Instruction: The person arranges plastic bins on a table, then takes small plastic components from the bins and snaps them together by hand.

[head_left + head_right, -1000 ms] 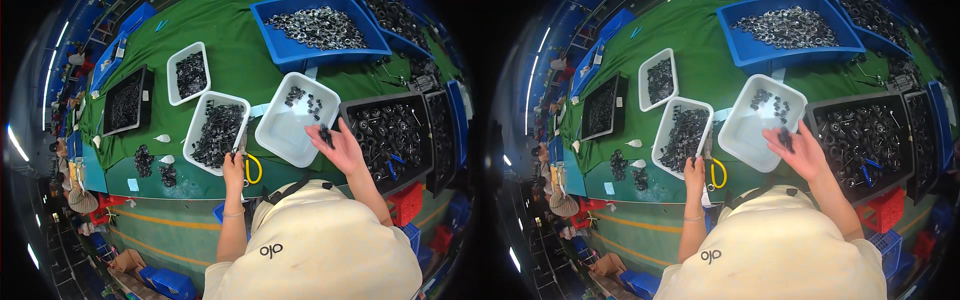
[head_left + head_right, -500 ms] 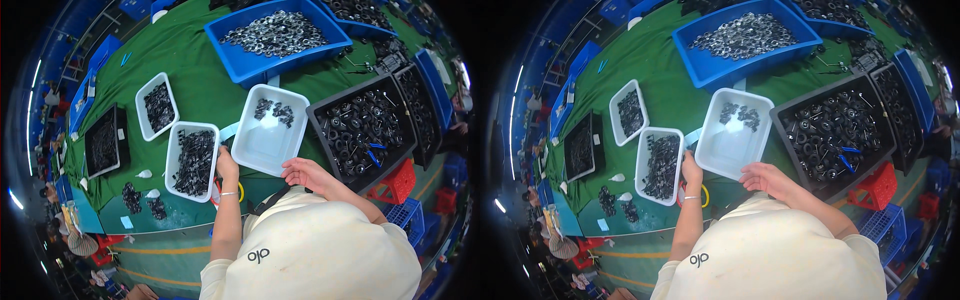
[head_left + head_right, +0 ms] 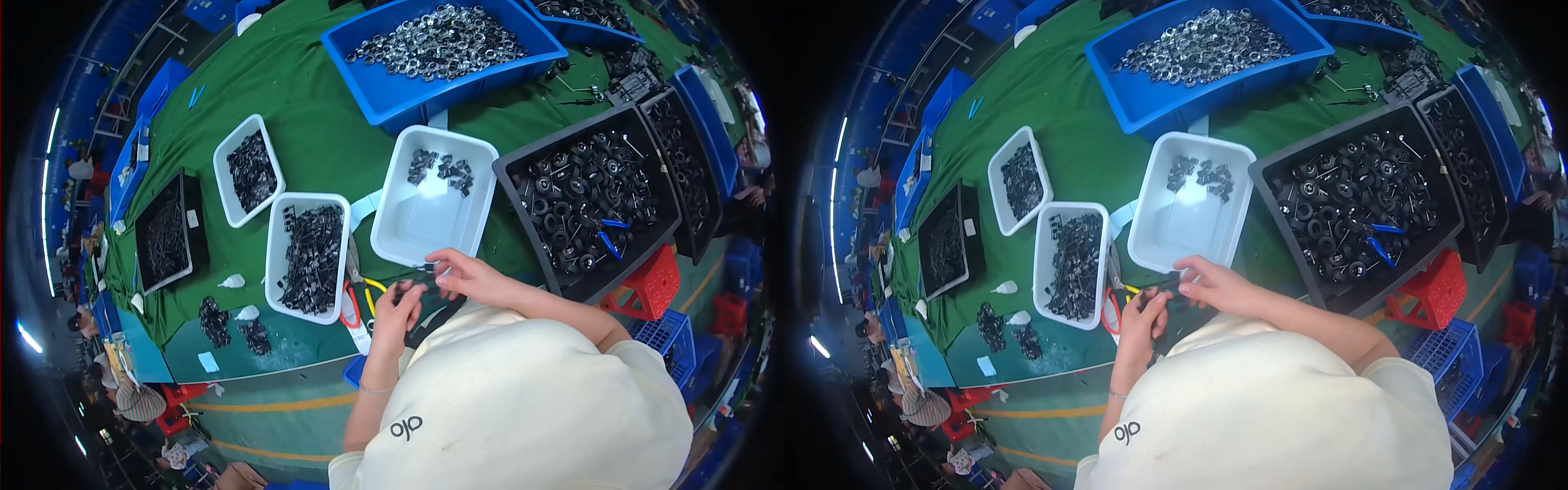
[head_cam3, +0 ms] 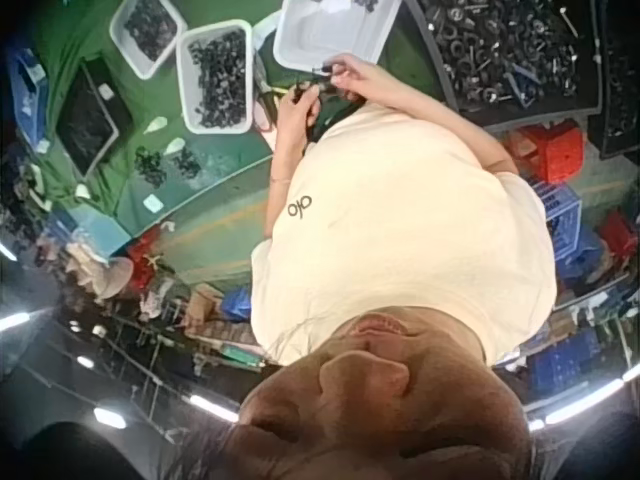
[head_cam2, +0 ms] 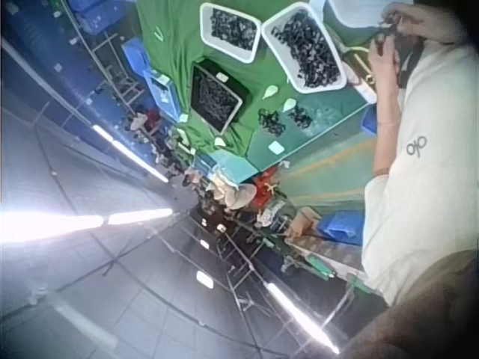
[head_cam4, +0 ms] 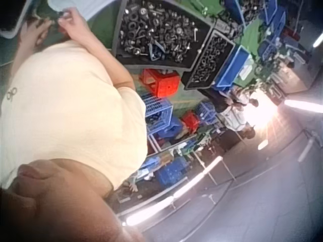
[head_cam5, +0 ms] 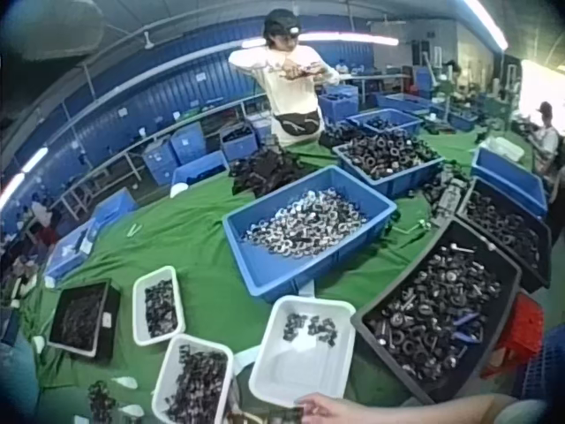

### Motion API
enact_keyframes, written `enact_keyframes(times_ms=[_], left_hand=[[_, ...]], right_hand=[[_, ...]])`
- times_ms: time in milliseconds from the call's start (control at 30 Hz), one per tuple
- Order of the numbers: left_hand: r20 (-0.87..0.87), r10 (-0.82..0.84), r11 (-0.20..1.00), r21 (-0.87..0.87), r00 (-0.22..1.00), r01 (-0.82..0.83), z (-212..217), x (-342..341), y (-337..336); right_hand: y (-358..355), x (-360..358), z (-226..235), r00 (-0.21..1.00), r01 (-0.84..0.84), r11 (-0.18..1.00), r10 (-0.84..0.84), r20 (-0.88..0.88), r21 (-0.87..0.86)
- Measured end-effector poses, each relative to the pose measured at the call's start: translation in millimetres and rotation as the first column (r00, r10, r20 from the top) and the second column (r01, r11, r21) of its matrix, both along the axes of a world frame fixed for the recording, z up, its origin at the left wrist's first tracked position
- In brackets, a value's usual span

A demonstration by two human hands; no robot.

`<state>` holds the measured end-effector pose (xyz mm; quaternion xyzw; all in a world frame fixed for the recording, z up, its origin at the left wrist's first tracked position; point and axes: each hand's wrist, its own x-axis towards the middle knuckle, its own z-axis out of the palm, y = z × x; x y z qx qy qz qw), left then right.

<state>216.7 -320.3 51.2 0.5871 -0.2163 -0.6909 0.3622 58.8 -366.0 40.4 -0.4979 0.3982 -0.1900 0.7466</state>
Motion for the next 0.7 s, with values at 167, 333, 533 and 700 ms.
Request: enact_keyframes(times_ms=[167, 333, 533, 700], left_hand=[[0.023, -0.167, 0.985, -0.031, 0.986, 0.168, 14.6, -5.9, -7.6], [0.116, -0.346, 0.938, 0.007, 0.931, 0.347, 8.6, -10.8, -6.6], [0.062, -0.366, 0.928, -0.053, 0.928, 0.370, -26.0, 14.4, 25.4], [-0.289, 0.176, 0.983, 0.102, 0.941, -0.153, 12.9, 43.4, 26.2]], right_hand=[[0.3, -0.4, 6.3, 0.994, -0.047, 0.995, 0.038, -0.104, -0.086], [10.2, -9.7, -8.1, 0.986, -0.159, 0.961, 0.143, -0.082, -0.228], [30.6, -21.8, -19.0, 0.814, -0.322, 0.890, 0.434, 0.386, -0.322], [12.9, -103.7, 5.0, 0.951, 0.028, 0.993, -0.063, 0.303, 0.118]])
